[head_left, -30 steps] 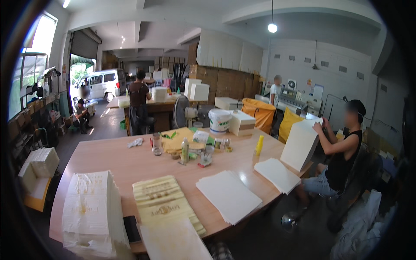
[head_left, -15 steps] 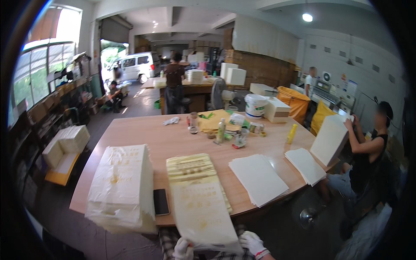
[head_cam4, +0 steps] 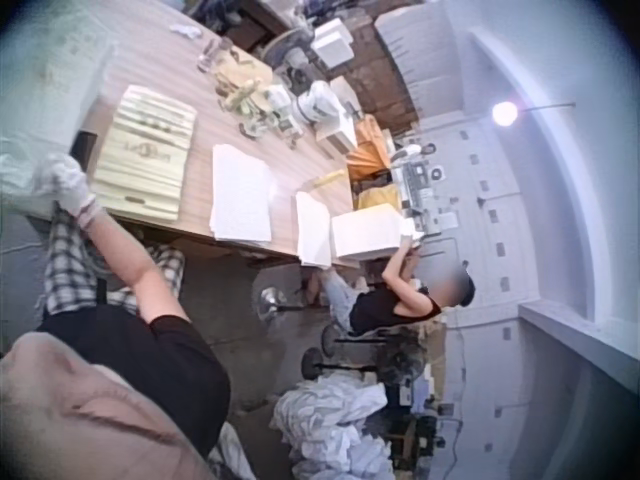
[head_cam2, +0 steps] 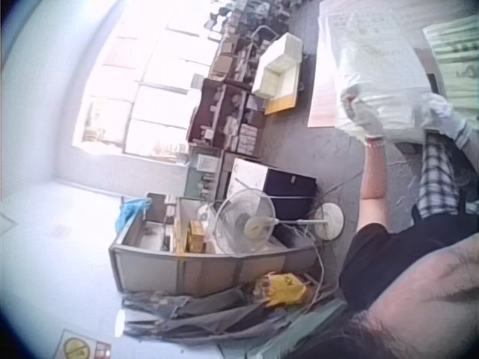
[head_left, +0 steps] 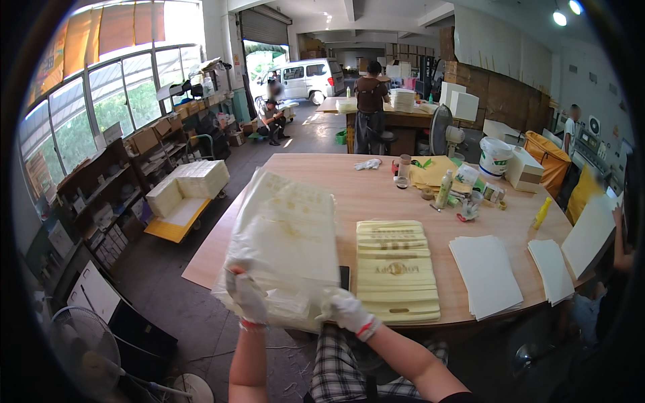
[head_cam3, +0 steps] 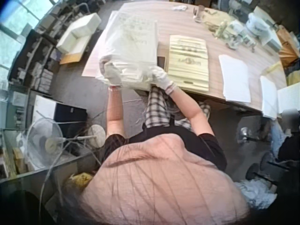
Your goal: The person sits at a table and repeatedly picks up white sheets of paper, inserts them into yellow plastic bags, and places the filled bags onto a stack. The person wears white gloves and handles the items by hand throughout the process.
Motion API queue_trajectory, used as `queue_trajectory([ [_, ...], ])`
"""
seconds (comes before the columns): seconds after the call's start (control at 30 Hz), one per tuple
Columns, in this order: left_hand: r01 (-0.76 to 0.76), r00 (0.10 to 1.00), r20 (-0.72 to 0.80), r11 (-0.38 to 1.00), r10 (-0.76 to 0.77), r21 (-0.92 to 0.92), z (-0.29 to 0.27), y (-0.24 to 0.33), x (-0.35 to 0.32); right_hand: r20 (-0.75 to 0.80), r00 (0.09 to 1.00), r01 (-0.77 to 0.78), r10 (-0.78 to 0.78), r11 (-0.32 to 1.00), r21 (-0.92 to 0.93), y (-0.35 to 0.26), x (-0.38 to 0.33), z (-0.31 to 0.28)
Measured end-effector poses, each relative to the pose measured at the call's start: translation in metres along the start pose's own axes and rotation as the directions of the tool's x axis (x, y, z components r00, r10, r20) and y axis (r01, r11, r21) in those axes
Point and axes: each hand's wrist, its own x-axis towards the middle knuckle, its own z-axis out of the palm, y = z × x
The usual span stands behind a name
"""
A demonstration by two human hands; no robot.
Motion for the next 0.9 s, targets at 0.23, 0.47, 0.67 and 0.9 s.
queue_trajectory([
  [0.23,0.152,0.944,-0.310,0.983,-0.112,0.107,-0.162,-0.070,0.066,-0.148,0.989,-0.074,0.013,0.908,-0.412,0.036,0.019,0.059],
  [0.47,0.370,0.823,-0.507,0.919,-0.257,0.136,-0.266,-0.142,-0.036,-0.220,0.921,-0.383,0.321,0.851,-0.360,0.025,-0.108,-0.004],
  [0.67,-0.019,0.946,-0.294,0.933,0.133,0.360,-0.161,0.025,0.104,-0.663,0.570,-0.524,0.486,0.836,0.162,0.032,-0.250,-0.092],
  [0.9,0.105,0.985,-0.076,0.188,-0.154,0.977,-0.023,0.052,0.224,-0.647,0.616,-0.183,0.450,0.880,0.438,0.060,-0.294,-0.144],
])
